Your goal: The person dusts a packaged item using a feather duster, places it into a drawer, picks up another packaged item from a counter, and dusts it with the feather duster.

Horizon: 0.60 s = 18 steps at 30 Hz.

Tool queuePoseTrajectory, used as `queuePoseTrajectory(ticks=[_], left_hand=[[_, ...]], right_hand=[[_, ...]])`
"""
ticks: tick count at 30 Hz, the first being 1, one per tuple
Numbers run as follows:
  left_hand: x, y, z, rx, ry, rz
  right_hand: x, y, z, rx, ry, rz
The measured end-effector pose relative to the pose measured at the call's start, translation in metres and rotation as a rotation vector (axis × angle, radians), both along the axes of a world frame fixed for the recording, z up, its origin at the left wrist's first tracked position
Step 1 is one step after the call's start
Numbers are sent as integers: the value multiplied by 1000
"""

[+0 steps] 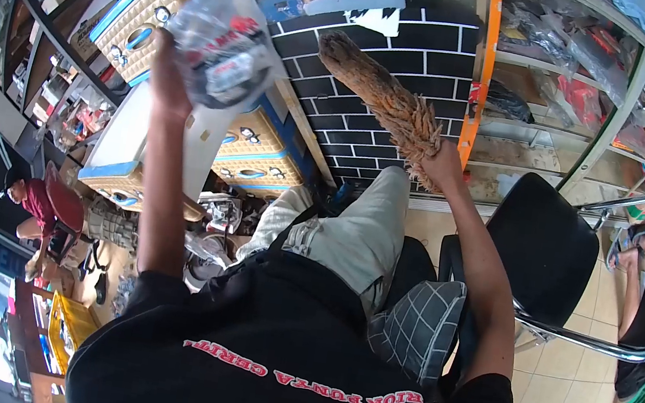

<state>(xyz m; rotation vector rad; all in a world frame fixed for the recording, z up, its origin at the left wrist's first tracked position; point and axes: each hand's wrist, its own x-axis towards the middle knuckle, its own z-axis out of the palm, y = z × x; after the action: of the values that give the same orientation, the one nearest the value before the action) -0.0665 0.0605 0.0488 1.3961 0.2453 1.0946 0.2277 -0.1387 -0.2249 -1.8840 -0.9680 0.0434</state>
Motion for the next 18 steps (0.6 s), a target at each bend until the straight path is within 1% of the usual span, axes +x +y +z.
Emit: queuePoseTrajectory(ticks=[1,2,3,4,5,6,8,9,11,12,14,15,16,17,18], left_hand=[[-8,-16,20,60,36,145],[-22,-1,32,233,124,349],[-32,17,43,52,150,541],[-48,24,54,154,234,355],[-59,38,60,194,266,441],[-67,52,66,238,296,522],[-94,93,70,106,328,391],[-93,83,69,107,316,433],[-137,175,61,-2,331,293],[-151,191,57,-109,394,219],[-179,231,49,-192,562,22],[-184,234,40,-55,579,-4],[-193,251,33,-113,559,-29],[-197,259,28,-218,561,-111],[-199,262,23,-320,560,-193]], right_hand=[[-4,-2,6,-10,-3,39],[-6,-3,7,-23,11,74],[-1,2,-3,-9,5,138],[2,7,-13,4,0,201],[-4,1,-5,-12,-22,232],[-8,-1,-8,-15,-13,235],[-7,2,-7,-126,-6,300],[-7,5,-8,-128,-19,304],[-11,5,-13,-141,-183,282],[-17,3,-2,-268,-50,293],[-13,3,-15,-277,-161,280],[-12,-1,-12,-321,-164,311],[-10,-4,-13,-345,-197,298],[-12,-4,-14,-365,-229,288],[-18,-4,-5,-394,-186,292]])
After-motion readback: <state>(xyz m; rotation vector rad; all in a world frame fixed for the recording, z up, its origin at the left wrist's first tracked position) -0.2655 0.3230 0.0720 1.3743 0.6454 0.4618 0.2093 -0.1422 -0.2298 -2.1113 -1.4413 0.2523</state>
